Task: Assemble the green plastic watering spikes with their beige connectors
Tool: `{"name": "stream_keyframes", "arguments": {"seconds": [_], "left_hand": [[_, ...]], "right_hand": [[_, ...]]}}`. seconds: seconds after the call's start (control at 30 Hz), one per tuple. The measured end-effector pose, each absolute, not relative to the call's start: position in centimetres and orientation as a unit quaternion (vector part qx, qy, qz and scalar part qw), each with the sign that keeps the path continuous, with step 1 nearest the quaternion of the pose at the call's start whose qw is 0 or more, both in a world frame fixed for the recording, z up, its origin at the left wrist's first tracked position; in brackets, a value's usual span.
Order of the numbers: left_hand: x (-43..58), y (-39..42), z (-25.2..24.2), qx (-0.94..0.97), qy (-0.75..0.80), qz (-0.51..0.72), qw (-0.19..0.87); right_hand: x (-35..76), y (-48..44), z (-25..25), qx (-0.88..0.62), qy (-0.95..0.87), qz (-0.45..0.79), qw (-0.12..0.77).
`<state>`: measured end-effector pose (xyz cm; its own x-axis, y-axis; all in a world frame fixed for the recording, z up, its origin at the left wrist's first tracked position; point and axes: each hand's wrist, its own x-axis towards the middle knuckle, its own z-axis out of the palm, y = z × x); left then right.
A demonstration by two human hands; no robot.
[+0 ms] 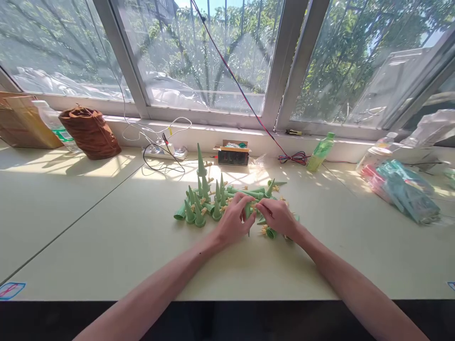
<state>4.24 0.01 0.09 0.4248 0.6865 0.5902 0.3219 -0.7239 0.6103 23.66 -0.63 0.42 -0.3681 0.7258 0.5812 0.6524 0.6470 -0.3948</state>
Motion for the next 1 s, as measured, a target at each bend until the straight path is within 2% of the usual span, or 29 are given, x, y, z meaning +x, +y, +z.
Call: {"name": "stream_keyframes", "arguments": {"seconds": [0.37,1.0], "left_hand": [[4.37,0.1,0.12,0.808,0.309,0.454,0.211],[4.38,-0.19,0.23,0.811,0.324,0.443,0.204]], "right_hand": [[23.41,-0.82,0.56,-0.396,-0.824,0.089,0.396],[23.67,-0.57,0.17,-0.433,-0.818,0.051,0.376]]}}
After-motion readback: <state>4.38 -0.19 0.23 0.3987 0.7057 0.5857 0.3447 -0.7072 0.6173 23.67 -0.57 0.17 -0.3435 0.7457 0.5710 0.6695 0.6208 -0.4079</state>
